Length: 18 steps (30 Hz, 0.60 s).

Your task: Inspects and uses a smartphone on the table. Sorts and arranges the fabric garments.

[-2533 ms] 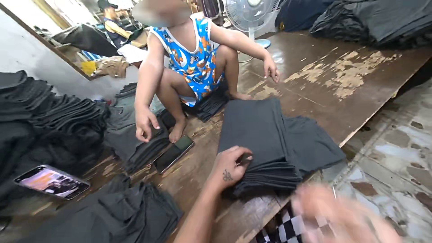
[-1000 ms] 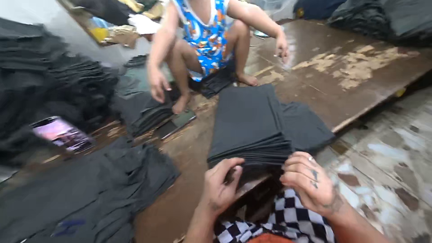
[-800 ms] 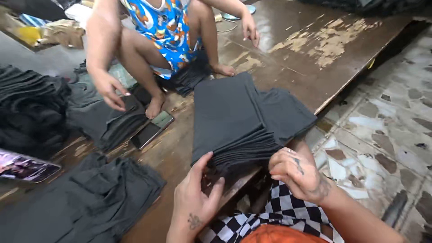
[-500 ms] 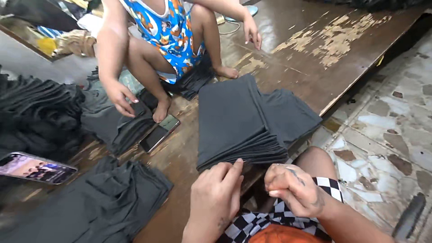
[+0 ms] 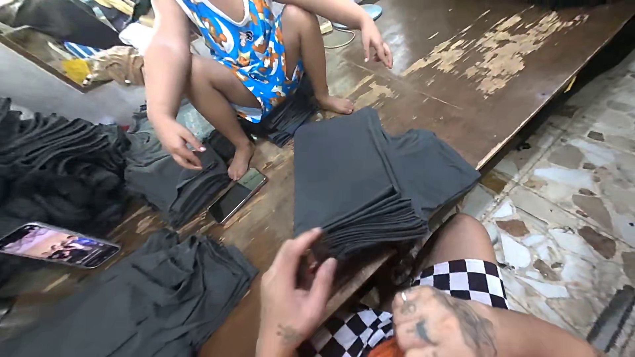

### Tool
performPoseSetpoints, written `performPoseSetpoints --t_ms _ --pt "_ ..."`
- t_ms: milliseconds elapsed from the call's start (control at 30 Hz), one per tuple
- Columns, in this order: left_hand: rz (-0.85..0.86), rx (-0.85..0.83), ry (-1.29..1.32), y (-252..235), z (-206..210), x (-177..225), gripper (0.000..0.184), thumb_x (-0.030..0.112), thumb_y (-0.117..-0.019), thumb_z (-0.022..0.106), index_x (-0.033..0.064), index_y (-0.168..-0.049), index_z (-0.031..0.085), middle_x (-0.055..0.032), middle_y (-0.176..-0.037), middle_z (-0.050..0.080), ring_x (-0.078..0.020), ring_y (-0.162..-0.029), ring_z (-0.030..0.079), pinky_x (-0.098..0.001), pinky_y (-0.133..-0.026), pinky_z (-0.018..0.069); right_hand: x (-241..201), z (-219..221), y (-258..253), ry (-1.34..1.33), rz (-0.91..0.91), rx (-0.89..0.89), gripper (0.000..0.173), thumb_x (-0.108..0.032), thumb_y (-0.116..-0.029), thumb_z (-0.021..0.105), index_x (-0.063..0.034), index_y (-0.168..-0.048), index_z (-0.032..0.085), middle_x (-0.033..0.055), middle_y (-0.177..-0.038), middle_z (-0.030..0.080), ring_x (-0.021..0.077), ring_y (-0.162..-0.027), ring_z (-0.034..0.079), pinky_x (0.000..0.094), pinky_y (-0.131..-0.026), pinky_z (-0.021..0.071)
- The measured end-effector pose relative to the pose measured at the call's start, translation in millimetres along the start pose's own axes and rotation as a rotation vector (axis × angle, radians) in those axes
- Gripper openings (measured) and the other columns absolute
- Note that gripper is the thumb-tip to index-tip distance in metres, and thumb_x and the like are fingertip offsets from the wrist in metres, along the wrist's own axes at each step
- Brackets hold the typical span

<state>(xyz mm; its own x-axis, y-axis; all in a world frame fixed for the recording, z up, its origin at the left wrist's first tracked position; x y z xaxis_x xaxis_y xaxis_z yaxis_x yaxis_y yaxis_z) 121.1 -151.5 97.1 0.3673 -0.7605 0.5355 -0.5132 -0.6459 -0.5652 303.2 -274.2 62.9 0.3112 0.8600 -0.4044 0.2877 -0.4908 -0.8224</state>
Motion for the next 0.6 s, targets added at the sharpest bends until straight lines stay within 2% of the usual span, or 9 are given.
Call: performPoseSetpoints --t_ms 100,167,233,300,333,367,467,533,600 --pt "-0.279 0.217 0.215 5.5 -4.0 -27.6 0.031 0.022 -0.1054 0.051 -0.0035 -0.119 0.062 0.0096 -0.079 0.057 0.0075 -0.059 0.046 -0.0124 -0.053 0.0407 0.5 -21.2 -27.3 0.233 -0.074 -0.056 0.039 -0.030 -0.1093 0.045 -0.0100 -0.079 0.057 0.0066 -0.067 0.055 0.0221 -0.068 0.058 0.0338 -0.075 0.0509" --pt "-0.514 0.207 0.208 9.3 -2.0 -44.6 0.035 0.019 -0.1078 0.042 -0.0064 -0.128 0.056 0.0041 -0.081 0.060 0.0017 -0.059 0.054 -0.0177 -0.053 0.0482 10.1 -38.8 -51.2 0.317 -0.093 0.013 0.017 -0.018 -0.1049 0.048 -0.0091 -0.097 0.060 0.0092 -0.081 0.061 0.0242 -0.082 0.064 0.0383 -0.086 0.0530" --pt "-0.696 0.083 0.193 10.2 1.5 -50.3 0.041 0.020 -0.1093 0.037 -0.0036 -0.140 0.050 -0.0060 -0.103 0.065 -0.0045 -0.074 0.061 -0.0240 -0.063 0.0534 30.2 -43.7 -63.9 0.372 -0.059 0.040 0.020 -0.022 -0.1066 0.048 -0.0076 -0.110 0.061 0.0138 -0.096 0.067 0.0260 -0.095 0.067 0.0388 -0.092 0.0538" --pt "-0.758 -0.008 0.241 11.2 3.7 -49.9 0.044 0.019 -0.1100 0.034 -0.0023 -0.146 0.046 -0.0151 -0.134 0.061 -0.0119 -0.111 0.063 -0.0311 -0.094 0.0516 56.7 -35.4 -56.9 0.556 0.080 -0.030 0.040 -0.040 -0.1081 0.046 -0.0077 -0.122 0.065 0.0148 -0.108 0.072 0.0273 -0.104 0.070 0.0407 -0.094 0.0551" --pt "-0.776 -0.032 0.270 11.4 3.2 -50.7 0.045 0.019 -0.1101 0.033 -0.0012 -0.149 0.044 -0.0169 -0.141 0.057 -0.0145 -0.119 0.060 -0.0334 -0.100 0.0494 70.2 -29.2 -47.9 0.650 0.170 -0.091 0.050 -0.047 -0.1063 0.045 -0.0067 -0.125 0.068 0.0160 -0.108 0.073 0.0312 -0.101 0.072 0.0458 -0.089 0.0575" --pt "-0.813 -0.037 0.297 11.5 1.4 -51.6 0.044 0.019 -0.1103 0.034 0.0021 -0.150 0.043 -0.0146 -0.139 0.058 -0.0129 -0.113 0.062 -0.0323 -0.094 0.0514 81.3 -23.8 -37.1 0.708 0.244 -0.142 0.058 -0.052 -0.1052 0.042 -0.0045 -0.123 0.069 0.0179 -0.102 0.073 0.0358 -0.094 0.072 0.0507 -0.081 0.0582" --pt "-0.954 0.045 0.553 8.6 -1.6 -51.5 0.041 0.016 -0.1107 0.035 0.0068 -0.150 0.042 -0.0009 -0.091 0.058 -0.0069 -0.069 0.059 -0.0247 -0.061 0.0522 80.0 -19.4 -2.7 0.804 0.281 -0.084 0.062 -0.054 -0.1062 0.036 -0.0049 -0.118 0.071 0.0193 -0.092 0.070 0.0375 -0.085 0.069 0.0516 -0.076 0.0549" --pt "-1.057 0.165 0.844 10.9 8.8 -47.2 0.037 0.016 -0.1114 0.033 0.0088 -0.145 0.048 0.0050 -0.073 0.054 -0.0038 -0.057 0.053 -0.0198 -0.052 0.0472 64.8 -20.4 26.2 0.830 0.325 -0.038 0.070 -0.064 -0.1042 0.033 -0.0069 -0.134 0.062 0.0227 -0.105 0.067 0.0373 -0.102 0.065 0.0504 -0.093 0.0488" --pt "-1.204 0.251 1.178 14.5 30.1 -36.0 0.037 0.026 -0.1122 0.029 0.0130 -0.133 0.057 0.0013 -0.077 0.062 -0.0102 -0.067 0.064 -0.0286 -0.061 0.0555 50.7 -18.5 49.9 0.846 0.356 -0.056 0.086 -0.074 -0.0983 0.034 -0.0040 -0.147 0.045 0.0290 -0.128 0.058 0.0370 -0.129 0.054 0.0521 -0.115 0.0329"
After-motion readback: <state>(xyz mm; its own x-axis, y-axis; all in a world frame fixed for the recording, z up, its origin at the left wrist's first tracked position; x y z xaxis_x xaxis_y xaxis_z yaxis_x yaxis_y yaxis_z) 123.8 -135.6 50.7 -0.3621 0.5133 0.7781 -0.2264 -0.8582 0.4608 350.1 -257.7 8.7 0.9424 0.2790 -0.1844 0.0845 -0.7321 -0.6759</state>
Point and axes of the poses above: each hand's wrist, its own y-axis away from the middle knuckle, its own z-axis out of the palm, x = y × z, the point moved 2 cm from there along -y, towards the middle knuckle
